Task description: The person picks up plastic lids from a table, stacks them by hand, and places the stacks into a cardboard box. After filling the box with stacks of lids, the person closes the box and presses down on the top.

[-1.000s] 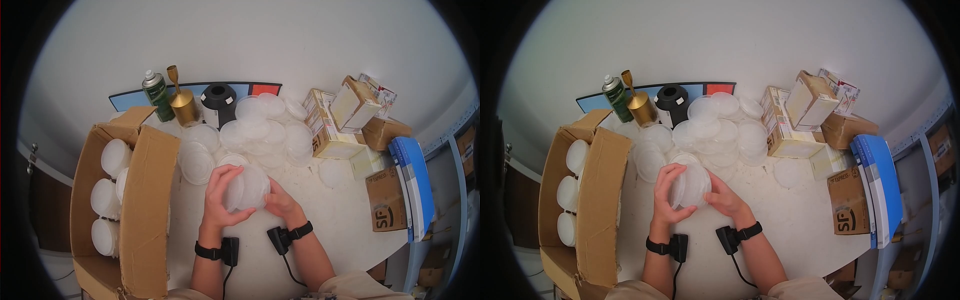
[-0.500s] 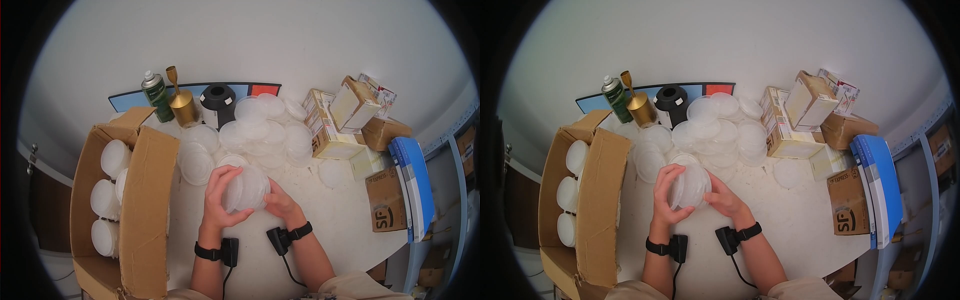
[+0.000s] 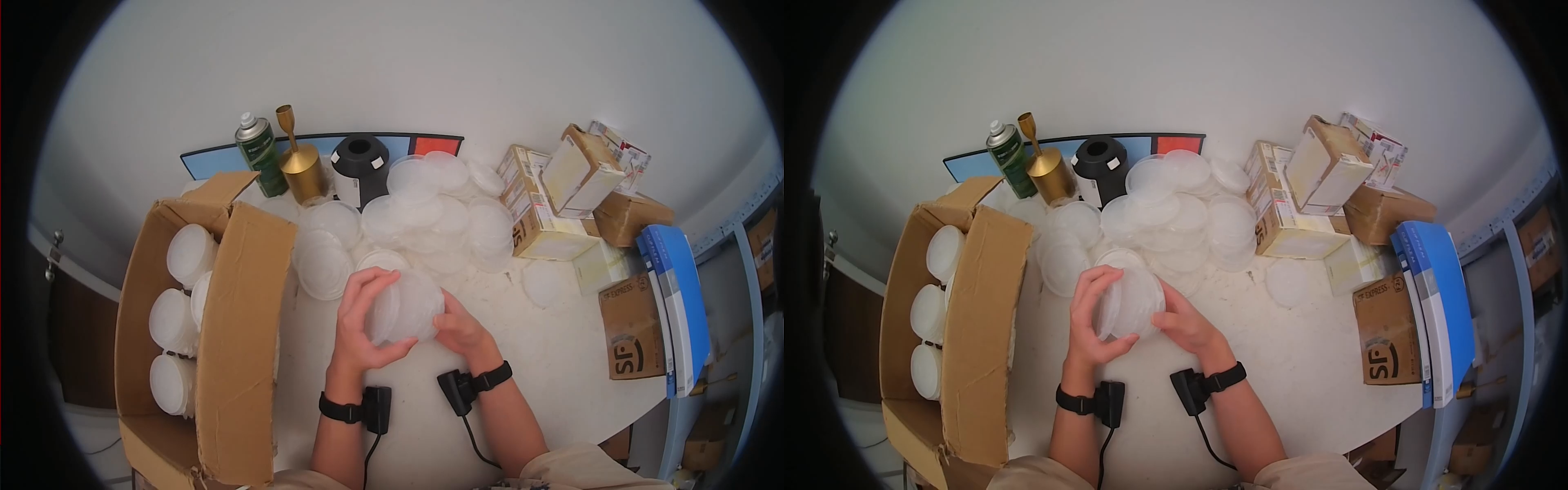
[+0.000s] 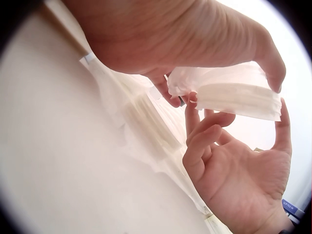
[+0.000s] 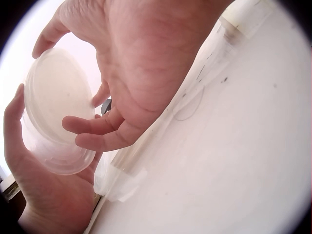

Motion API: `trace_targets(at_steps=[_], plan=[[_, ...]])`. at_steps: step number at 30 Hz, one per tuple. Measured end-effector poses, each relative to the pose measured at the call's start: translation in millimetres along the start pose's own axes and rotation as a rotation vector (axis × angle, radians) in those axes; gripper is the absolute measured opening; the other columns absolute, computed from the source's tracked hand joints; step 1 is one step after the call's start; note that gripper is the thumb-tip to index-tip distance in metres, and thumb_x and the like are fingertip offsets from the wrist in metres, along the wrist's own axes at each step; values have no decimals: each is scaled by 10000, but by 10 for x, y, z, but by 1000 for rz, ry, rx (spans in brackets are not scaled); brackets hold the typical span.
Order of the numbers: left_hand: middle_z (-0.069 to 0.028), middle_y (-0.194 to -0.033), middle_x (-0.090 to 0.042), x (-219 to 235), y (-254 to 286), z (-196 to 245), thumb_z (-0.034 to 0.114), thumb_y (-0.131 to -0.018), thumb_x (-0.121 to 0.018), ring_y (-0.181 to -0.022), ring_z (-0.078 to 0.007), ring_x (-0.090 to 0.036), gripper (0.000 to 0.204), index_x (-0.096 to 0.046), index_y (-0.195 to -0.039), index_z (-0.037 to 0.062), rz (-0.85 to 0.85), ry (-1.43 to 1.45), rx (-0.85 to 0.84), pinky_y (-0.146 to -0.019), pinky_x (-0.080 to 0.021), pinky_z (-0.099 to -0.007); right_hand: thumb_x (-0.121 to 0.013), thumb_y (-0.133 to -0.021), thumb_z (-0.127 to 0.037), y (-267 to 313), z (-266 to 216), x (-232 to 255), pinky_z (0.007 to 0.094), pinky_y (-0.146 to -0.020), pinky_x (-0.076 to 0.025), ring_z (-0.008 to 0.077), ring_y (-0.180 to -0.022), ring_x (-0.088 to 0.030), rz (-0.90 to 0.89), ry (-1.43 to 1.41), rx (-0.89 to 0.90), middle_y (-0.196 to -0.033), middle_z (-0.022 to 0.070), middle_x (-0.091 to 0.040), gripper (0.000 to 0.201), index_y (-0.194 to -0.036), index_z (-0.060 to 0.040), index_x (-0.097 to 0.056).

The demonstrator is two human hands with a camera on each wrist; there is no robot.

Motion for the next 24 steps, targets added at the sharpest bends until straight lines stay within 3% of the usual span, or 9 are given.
trace_targets(at_steps=[13, 24], plan=[[-187, -1218, -535, -48, -7, 26, 296, -524, -830, -1115, -332, -550, 819, -575, -1242, -3, -12, -15, -28, -961, -442, -412, -806, -769, -343, -12, 2, 26, 352, -1123, -306, 201, -1368, -365, 4, -15, 18, -1483, 77, -374, 996, -1509, -22, -222], [-182, -1220, -530, -44, -6, 25, 281, -516, -839, -1117, -330, -548, 829, -574, -1250, 2, -14, 0, -25, -959, -445, -414, -824, -747, -447, -25, -34, 28, 357, -1129, -302, 199, -1375, -353, 6, 61, 62, -1493, 80, -358, 1066, -1508, -14, -216]])
Point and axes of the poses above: each hand's wrist, its own y-axis away from the middle knuckle, its own x-axis out of the back of the hand, z = x × y, the point moved 10 cm from there along -y, towards the middle knuckle
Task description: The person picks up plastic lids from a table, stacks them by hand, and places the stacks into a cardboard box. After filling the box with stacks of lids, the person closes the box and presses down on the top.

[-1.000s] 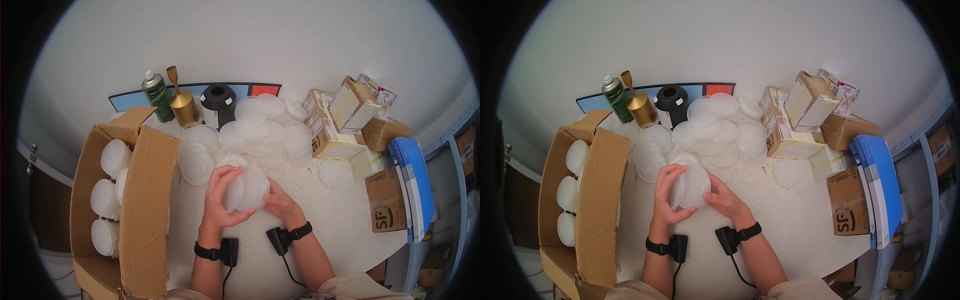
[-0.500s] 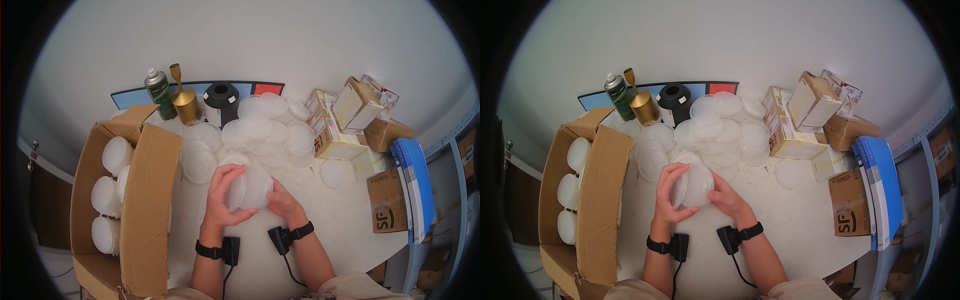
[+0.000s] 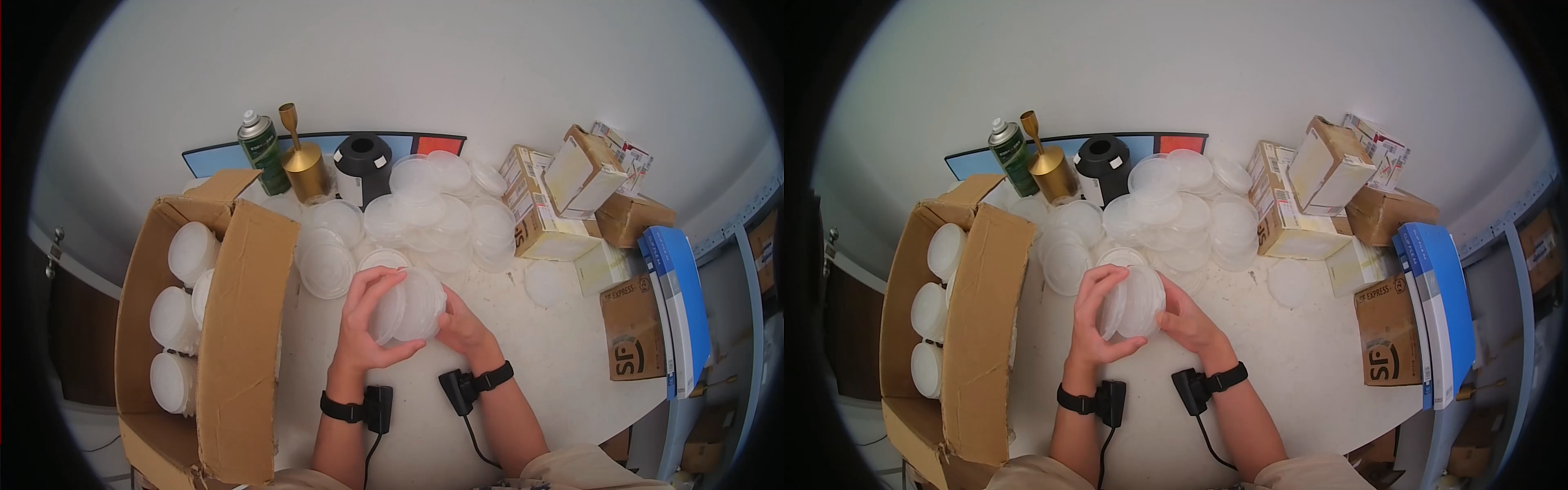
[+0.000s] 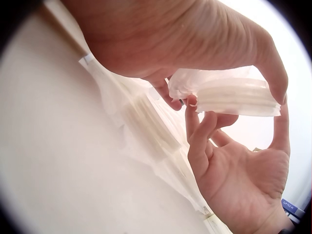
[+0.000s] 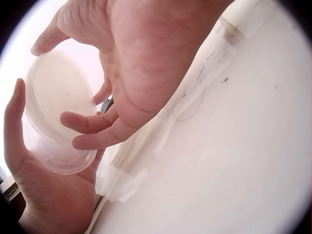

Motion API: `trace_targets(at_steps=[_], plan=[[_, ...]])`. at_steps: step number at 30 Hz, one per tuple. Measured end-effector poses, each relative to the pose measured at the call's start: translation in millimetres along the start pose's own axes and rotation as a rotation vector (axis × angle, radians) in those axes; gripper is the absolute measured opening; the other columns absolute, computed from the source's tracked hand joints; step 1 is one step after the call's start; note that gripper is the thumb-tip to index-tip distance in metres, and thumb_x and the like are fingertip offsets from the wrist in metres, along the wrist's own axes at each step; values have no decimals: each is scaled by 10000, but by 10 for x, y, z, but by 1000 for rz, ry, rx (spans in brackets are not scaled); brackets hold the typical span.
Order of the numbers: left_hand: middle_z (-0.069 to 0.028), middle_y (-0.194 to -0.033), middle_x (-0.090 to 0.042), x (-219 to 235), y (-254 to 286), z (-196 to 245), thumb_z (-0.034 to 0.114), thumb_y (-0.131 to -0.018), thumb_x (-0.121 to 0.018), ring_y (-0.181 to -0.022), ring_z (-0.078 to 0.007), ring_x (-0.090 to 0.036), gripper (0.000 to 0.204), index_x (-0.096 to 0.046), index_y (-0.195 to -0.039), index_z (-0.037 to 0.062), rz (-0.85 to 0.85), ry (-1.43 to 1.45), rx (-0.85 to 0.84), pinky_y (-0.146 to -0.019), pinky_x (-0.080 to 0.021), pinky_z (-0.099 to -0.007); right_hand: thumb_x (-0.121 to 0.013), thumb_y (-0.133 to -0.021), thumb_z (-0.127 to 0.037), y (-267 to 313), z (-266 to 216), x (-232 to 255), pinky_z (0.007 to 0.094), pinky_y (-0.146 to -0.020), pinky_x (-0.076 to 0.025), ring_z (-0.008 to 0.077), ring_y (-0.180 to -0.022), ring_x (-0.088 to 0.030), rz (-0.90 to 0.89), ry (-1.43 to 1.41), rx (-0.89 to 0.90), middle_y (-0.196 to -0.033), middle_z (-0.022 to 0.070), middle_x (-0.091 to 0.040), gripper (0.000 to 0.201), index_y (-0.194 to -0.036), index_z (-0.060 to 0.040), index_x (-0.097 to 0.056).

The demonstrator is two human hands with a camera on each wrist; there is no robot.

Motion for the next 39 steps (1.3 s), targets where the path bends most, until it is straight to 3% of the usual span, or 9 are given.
trace_targets(at_steps=[3, 6, 12, 14, 24, 30, 39], plan=[[-180, -1219, -530, -3, -4, 12, 297, -518, -842, -1120, -329, -546, 834, -576, -1250, -1, -7, -4, 5, -962, -442, -412, -824, -747, -444, -3, 2, -7, 359, -1129, -304, 199, -1375, -354, -7, -24, -2, -1495, 81, -355, 1066, -1508, -15, -214], [-159, -1231, -524, 12, -20, 35, 224, -540, -855, -1136, -333, -562, 763, -608, -1232, 19, -9, 37, 14, -966, -464, -418, -829, -742, -439, 5, 14, -7, 360, -1128, -307, 199, -1372, -357, 3, -55, -24, -1495, 82, -355, 1069, -1509, -16, -215], [-171, -1223, -530, 11, 9, -38, 250, -597, -820, -1133, -339, -561, 723, -600, -1245, 14, -2, 68, 14, -976, -453, -414, -828, -754, -366, 8, -4, -29, 359, -1137, -284, 200, -1380, -343, -7, -21, -22, -1493, 81, -357, 1025, -1507, -15, -227], [-184, -1224, -529, -9, 20, -58, 335, -636, -771, -1142, -343, -540, 741, -566, -1256, -15, -9, 25, 35, -986, -419, -416, -828, -753, -359, 9, -4, -24, 359, -1140, -278, 200, -1382, -339, -5, -18, -19, -1493, 81, -356, 1022, -1506, -14, -230], [-181, -1223, -532, 4, 16, -37, 321, -599, -790, -1133, -335, -535, 776, -563, -1266, -5, 1, 6, 34, -980, -422, -417, -826, -744, -325, 3, -30, -51, 360, -1144, -270, 196, -1384, -333, -15, 0, -7, -1491, 85, -356, 1028, -1510, -6, -219], [-186, -1238, -520, 23, 12, -8, 350, -594, -796, -1134, -340, -534, 801, -560, -1271, -5, 10, -13, 16, -980, -422, -418, -794, -753, -231, -7, -9, -21, 361, -1144, -271, 194, -1381, -338, -7, 26, -10, -1489, 82, -361, 965, -1506, -12, -232], [-186, -1276, -506, -61, 32, 11, 437, -580, -823, -1131, -332, -525, 839, -578, -1270, 27, -10, -50, -22, -968, -421, -426, -772, -776, -215, -16, -30, -128, 356, -1132, -285, 189, -1367, -348, -3, 60, -48, -1471, 71, -371, 914, -1499, -22, -247]])
Point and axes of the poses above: each hand's wrist, its own y-axis away from the middle knuckle, its own x-axis out of the back of the hand, z = x × y, the point moved 10 cm from there along -y, towards the middle knuckle
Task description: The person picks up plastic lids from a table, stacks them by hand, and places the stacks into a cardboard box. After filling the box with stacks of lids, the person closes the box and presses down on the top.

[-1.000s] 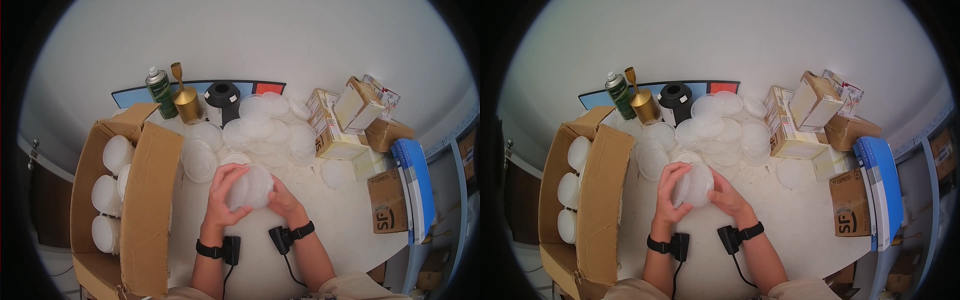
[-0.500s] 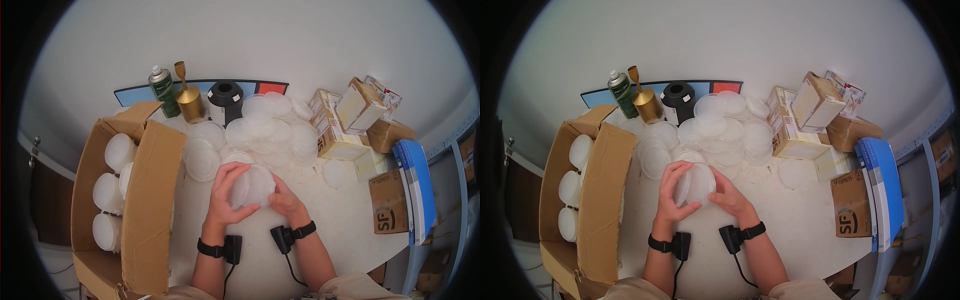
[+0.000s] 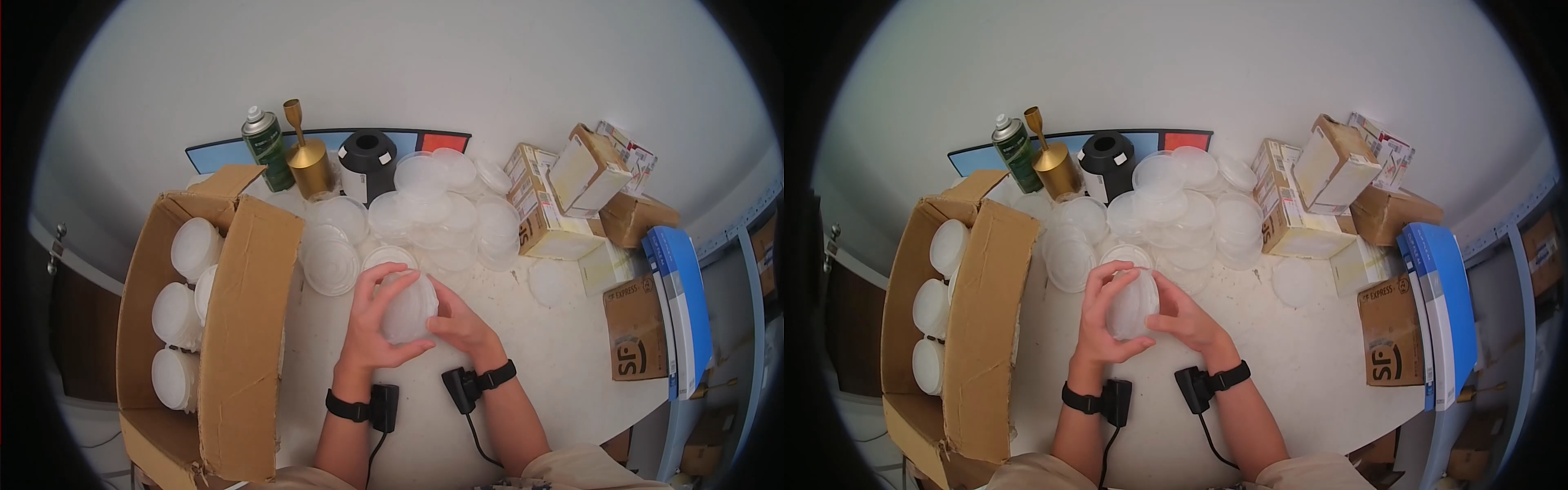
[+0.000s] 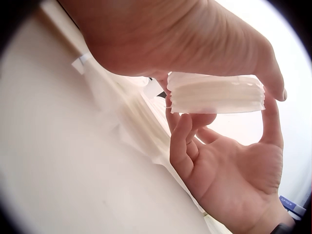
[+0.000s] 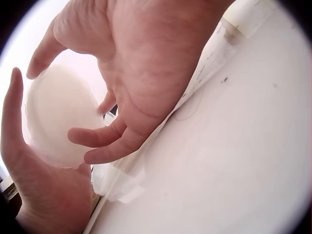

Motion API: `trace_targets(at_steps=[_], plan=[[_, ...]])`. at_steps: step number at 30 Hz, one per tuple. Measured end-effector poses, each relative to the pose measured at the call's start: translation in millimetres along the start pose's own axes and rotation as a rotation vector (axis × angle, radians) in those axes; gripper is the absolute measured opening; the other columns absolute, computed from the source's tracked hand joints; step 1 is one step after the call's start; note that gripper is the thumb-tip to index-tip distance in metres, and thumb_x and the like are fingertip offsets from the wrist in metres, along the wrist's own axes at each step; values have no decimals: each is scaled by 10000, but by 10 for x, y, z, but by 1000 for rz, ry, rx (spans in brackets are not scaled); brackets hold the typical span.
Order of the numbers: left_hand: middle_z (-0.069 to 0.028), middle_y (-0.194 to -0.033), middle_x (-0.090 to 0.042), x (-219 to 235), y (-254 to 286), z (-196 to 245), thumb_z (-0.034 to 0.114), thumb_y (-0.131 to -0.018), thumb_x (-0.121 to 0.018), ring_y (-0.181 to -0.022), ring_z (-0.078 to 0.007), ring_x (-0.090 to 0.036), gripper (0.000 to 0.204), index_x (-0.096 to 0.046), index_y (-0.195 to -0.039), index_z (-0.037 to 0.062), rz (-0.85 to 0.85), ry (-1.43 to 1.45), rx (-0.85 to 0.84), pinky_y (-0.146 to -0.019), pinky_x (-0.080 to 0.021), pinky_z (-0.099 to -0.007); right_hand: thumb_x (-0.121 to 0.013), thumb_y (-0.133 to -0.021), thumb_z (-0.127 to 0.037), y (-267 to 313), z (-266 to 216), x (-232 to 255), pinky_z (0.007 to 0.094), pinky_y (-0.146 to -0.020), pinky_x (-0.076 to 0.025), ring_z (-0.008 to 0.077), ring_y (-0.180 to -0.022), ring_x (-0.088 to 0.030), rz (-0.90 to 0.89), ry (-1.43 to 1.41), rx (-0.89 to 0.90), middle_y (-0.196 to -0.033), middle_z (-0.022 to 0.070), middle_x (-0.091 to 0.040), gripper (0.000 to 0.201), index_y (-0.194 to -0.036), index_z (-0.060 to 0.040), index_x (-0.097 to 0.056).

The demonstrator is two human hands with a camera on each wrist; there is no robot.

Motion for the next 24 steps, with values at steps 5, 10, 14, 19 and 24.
trace_targets(at_steps=[5, 10, 14, 19, 24], plan=[[-148, -1286, -508, -26, -41, 111, 321, -557, -829, -1169, -356, -466, 748, -628, -1234, 76, -22, -36, -27, -1015, -380, -452, -763, -791, -220, -2, 15, -10, 355, -1131, -284, 187, -1365, -346, -7, 47, -9, -1471, 75, -365, 895, -1495, -13, -250], [-164, -1292, -503, -43, -42, 101, 297, -628, -726, -1170, -370, -444, 652, -631, -1234, 76, -41, -2, -3, -1031, -354, -458, -763, -801, -237, 7, 16, 3, 355, -1134, -278, 186, -1369, -340, -3, 38, -1, -1478, 79, -357, 898, -1497, -11, -243], [-175, -1298, -498, -59, -36, 98, 265, -660, -687, -1170, -376, -440, 609, -631, -1236, 74, -33, 1, 9, -1034, -351, -460, -773, -806, -268, 8, 16, 19, 360, -1131, -286, 188, -1373, -335, -8, 54, 9, -1486, 85, -348, 921, -1503, -13, -227], [-179, -1306, -494, -83, -37, 111, 261, -676, -689, -1171, -377, -438, 600, -627, -1242, 73, -25, 9, 9, -1035, -351, -457, -776, -807, -274, 18, 40, 56, 364, -1124, -302, 192, -1368, -345, 3, 38, 12, -1482, 89, -354, 927, -1505, -15, -224], [-176, -1309, -493, -104, -28, 107, 259, -683, -695, -1175, -373, -435, 604, -622, -1254, 77, -28, 13, 23, -1035, -353, -454, -780, -793, -283, 20, 39, 49, 367, -1121, -309, 194, -1352, -368, 7, 10, -7, -1462, 94, -379, 937, -1504, -16, -230]])
Point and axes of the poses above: each hand's wrist, its own y-axis away from the middle knuckle, its own x-axis out of the back of the hand, z = x × y, the point moved 10 cm from there along -y, towards the middle knuckle
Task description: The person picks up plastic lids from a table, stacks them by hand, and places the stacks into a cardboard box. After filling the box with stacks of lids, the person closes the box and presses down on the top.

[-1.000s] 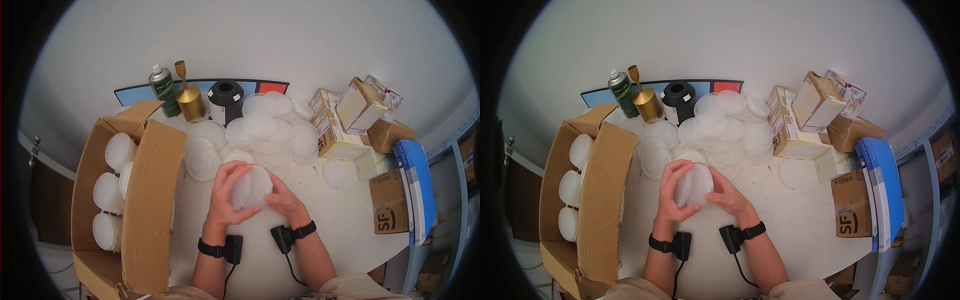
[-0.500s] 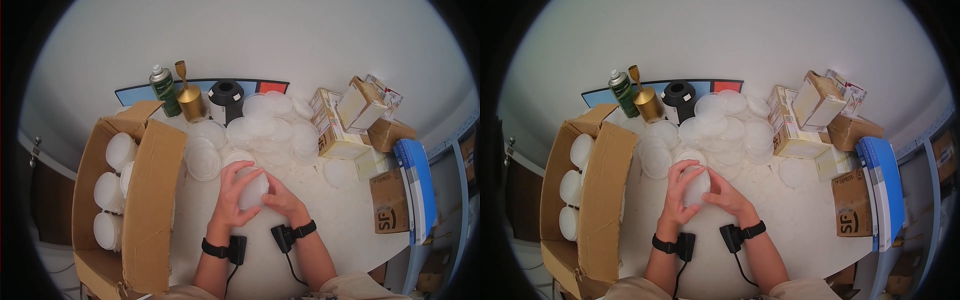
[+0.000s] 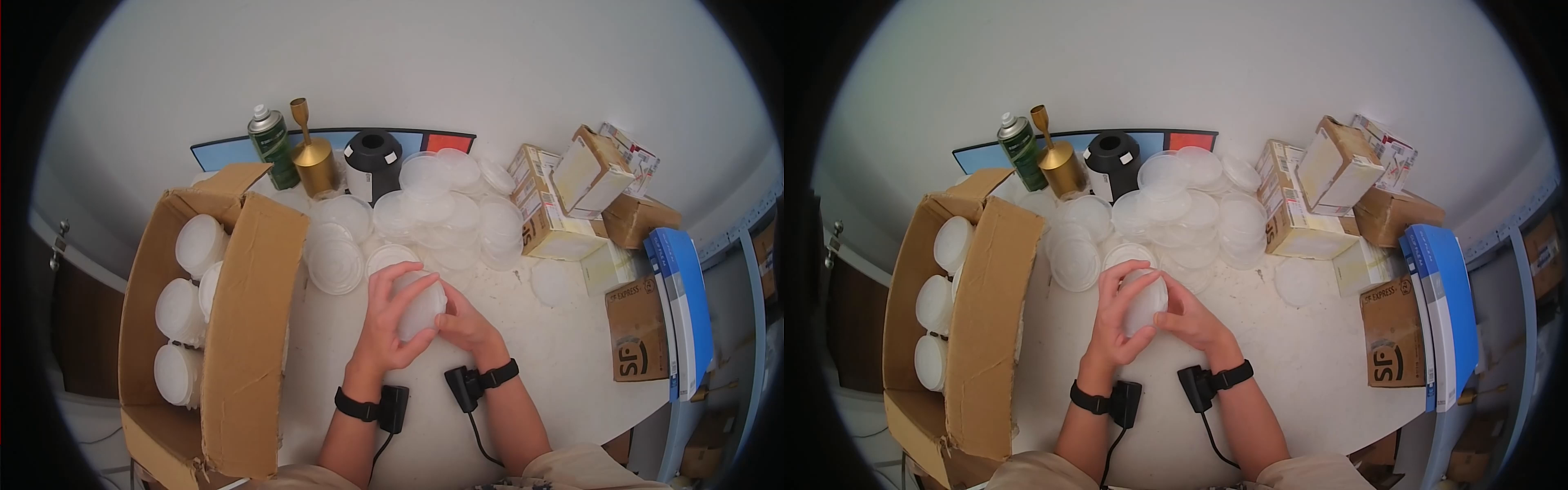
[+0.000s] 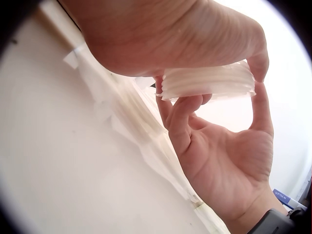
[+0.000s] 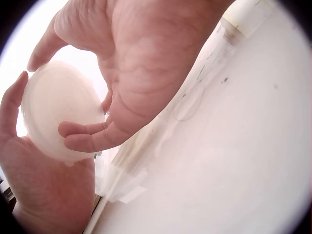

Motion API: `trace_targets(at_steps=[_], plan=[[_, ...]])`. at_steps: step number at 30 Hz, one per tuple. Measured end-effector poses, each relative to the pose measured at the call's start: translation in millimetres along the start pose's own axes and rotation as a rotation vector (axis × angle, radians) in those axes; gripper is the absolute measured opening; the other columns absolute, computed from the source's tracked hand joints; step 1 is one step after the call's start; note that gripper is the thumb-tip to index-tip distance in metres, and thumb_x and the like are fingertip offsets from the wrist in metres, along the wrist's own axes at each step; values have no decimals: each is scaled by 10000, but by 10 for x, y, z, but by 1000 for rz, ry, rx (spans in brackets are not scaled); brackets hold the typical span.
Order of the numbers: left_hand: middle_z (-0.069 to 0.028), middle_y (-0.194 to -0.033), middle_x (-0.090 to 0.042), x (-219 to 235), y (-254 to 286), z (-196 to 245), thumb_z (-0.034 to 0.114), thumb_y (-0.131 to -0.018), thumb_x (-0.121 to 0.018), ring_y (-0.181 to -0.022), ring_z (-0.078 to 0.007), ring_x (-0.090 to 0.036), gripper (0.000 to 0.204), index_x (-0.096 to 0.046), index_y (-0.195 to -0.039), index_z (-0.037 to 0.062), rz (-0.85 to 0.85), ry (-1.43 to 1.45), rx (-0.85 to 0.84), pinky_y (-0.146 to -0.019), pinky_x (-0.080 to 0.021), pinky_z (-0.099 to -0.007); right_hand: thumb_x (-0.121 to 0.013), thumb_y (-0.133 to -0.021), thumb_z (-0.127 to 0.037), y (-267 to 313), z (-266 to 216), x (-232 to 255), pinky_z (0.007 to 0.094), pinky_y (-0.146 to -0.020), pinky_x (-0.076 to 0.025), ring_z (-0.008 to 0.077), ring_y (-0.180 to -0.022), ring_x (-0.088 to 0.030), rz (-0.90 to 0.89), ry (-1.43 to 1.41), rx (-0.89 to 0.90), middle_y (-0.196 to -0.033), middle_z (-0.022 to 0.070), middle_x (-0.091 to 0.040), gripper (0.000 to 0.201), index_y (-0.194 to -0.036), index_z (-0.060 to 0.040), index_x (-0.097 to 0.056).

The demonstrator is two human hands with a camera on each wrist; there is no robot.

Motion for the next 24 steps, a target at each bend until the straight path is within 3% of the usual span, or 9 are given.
trace_targets(at_steps=[3, 5, 9, 12, 14, 15, 17, 20, 24], plan=[[-172, -1313, -499, 6, 8, -18, 256, -681, -698, -1172, -369, -446, 611, -620, -1259, 76, 3, -3, 9, -1038, -353, -455, -782, -778, -283, 5, 42, 17, 366, -1119, -314, 195, -1347, -376, 4, -19, -30, -1458, 91, -383, 947, -1503, -16, -233], [-190, -1337, -507, -15, 13, -8, 381, -701, -659, -1214, -359, -455, 686, -587, -1284, 26, -7, -87, -40, -1040, -357, -447, -784, -771, -285, 0, 39, 30, 365, -1117, -316, 195, -1345, -379, 5, -24, -19, -1457, 87, -385, 954, -1503, -17, -234], [-201, -1348, -509, 10, -31, 38, 384, -730, -646, -1234, -373, -458, 700, -550, -1322, 22, 10, -93, -74, -1057, -347, -457, -792, -752, -301, 3, 36, 76, 357, -1114, -320, 195, -1333, -395, 16, -17, 15, -1439, 76, -406, 969, -1501, -18, -245], [-191, -1320, -524, 145, -27, 70, 296, -693, -719, -1205, -369, -466, 697, -555, -1314, 24, 120, 11, -105, -1054, -343, -452, -783, -755, -327, -13, -24, 86, 361, -1111, -329, 208, -1336, -409, 25, -58, 54, -1443, 88, -417, 958, -1495, -14, -261], [-192, -1316, -526, 322, 74, -89, 276, -761, -685, -1219, -355, -462, 641, -532, -1321, 4, 293, -34, -49, -1065, -328, -442, -773, -763, -338, -34, -53, 107, 370, -1112, -332, 221, -1340, -413, 17, -117, 101, -1444, 104, -424, 943, -1490, -11, -269], [-192, -1316, -526, 316, 105, -129, 276, -761, -685, -1219, -355, -462, 641, -532, -1321, 4, 291, -35, -49, -1065, -328, -442, -762, -770, -349, -39, -93, 115, 379, -1113, -336, 234, -1345, -417, 9, -175, 149, -1446, 120, -431, 928, -1485, -8, -278], [-194, -1325, -514, 533, 255, -260, 171, -804, -651, -1232, -350, -453, 574, -508, -1328, -14, 539, -152, 73, -1074, -315, -441, -747, -754, -406, -37, -188, 90, 396, -1118, -338, 259, -1346, -422, 55, -152, 169, -1449, 150, -429, 960, -1490, -20, -267], [-191, -1361, -479, 668, 367, -300, 51, -792, -623, -1246, -359, -436, 569, -496, -1345, 10, 684, -356, 242, -1080, -307, -454, -714, -748, -469, -18, -240, 151, 417, -1130, -328, 290, -1355, -417, 130, -141, 214, -1457, 184, -421, 983, -1497, -32, -252], [-205, -1429, -405, 667, 322, -303, 18, -768, -630, -1300, -377, -387, 637, -470, -1383, 42, 656, -507, 309, -1097, -285, -464, -685, -768, -473, -6, -234, 231, 425, -1146, -299, 306, -1380, -384, 174, -151, 245, -1474, 197, -399, 964, -1499, -30, -241]])
Point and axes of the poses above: each hand's wrist, its own y-axis away from the middle knuckle, its own x-axis out of the back of the hand, z = x × y, the point moved 10 cm from there along -y, towards the middle knuckle
